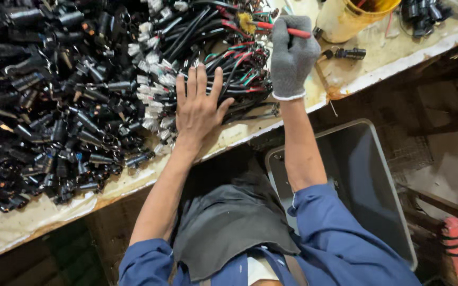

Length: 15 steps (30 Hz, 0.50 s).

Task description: The person sits at a factory workbench with a large pile of wire harnesses. They brush a liquid onto the wire ends with a red-handled brush, then use pliers to cut and strip insulation from the wires, working on one harness at a time and setting processed harnesses aside.

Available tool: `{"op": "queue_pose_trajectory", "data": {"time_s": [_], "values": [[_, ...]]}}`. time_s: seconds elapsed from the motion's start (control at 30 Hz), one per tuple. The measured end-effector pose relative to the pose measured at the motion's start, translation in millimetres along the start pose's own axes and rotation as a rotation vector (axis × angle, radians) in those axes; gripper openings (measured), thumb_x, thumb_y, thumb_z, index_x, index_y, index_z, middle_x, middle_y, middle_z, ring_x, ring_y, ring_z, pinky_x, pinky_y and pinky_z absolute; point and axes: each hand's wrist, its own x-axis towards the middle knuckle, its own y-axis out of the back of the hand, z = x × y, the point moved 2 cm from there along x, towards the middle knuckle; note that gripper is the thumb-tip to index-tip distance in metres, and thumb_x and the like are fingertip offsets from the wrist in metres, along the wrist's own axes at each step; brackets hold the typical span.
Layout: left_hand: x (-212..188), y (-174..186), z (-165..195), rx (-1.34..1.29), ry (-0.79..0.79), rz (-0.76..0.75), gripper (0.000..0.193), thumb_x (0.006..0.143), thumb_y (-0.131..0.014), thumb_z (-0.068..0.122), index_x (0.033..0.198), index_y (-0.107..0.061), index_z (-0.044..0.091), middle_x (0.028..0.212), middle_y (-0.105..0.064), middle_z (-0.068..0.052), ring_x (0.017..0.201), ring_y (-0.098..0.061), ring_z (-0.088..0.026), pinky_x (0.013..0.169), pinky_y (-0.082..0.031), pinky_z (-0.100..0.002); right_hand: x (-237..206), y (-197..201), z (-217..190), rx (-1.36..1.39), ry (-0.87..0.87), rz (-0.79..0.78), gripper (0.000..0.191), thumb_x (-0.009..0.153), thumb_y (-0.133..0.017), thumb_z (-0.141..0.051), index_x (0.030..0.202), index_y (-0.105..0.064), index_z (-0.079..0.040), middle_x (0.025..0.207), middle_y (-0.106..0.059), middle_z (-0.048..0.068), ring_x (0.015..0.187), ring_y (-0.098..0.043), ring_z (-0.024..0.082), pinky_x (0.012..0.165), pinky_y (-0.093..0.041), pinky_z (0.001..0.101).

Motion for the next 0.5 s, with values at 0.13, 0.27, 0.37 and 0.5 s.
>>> {"op": "queue_pose_trajectory", "data": {"time_s": [0.13, 0.27, 0.37, 0.5], "values": [[0, 1, 0, -0.044, -0.001, 0.005, 0.074, 0.100, -0.065, 0.056, 0.153, -0.049, 0.007, 0.149, -0.049, -0.028, 0.137, -0.045, -0.043, 0.117, -0.030, -0.058, 2, 0, 5, -0.002, 0.110, -0.067, 0.018, 0.105, -0.070, -0.020, 0.095, -0.065, -0.006, 0.076, -0.068, 0.004, 0.067, -0.064, 0.013, 0.061, -0.050, 0.0309], [0, 2, 0, -0.026, 0.008, -0.010, 0.074, 0.100, -0.066, 0.053, 0.154, -0.049, 0.006, 0.149, -0.049, -0.027, 0.139, -0.044, -0.042, 0.118, -0.030, -0.057, 25, 2, 32, 0.019, 0.137, 0.062, 0.019, 0.107, -0.065, -0.019, 0.092, -0.066, -0.007, 0.078, -0.069, 0.006, 0.068, -0.064, 0.019, 0.062, -0.050, 0.0365], [0, 2, 1, -0.047, 0.006, -0.009, 0.074, 0.098, -0.066, 0.053, 0.153, -0.049, 0.007, 0.149, -0.049, -0.027, 0.139, -0.044, -0.041, 0.118, -0.030, -0.057, 42, -9, 50, -0.233, 0.221, -0.050, 0.024, 0.105, -0.070, -0.021, 0.086, -0.065, -0.008, 0.074, -0.066, 0.008, 0.067, -0.062, 0.024, 0.062, -0.047, 0.0415], [2, 3, 2, -0.020, 0.003, 0.015, 0.073, 0.099, -0.065, 0.054, 0.152, -0.050, 0.006, 0.147, -0.050, -0.028, 0.137, -0.044, -0.043, 0.116, -0.030, -0.058, 47, -14, 59, -0.052, 0.082, -0.061, 0.023, 0.103, -0.066, -0.023, 0.087, -0.063, -0.006, 0.071, -0.066, 0.009, 0.062, -0.064, 0.023, 0.060, -0.047, 0.0420]]}}
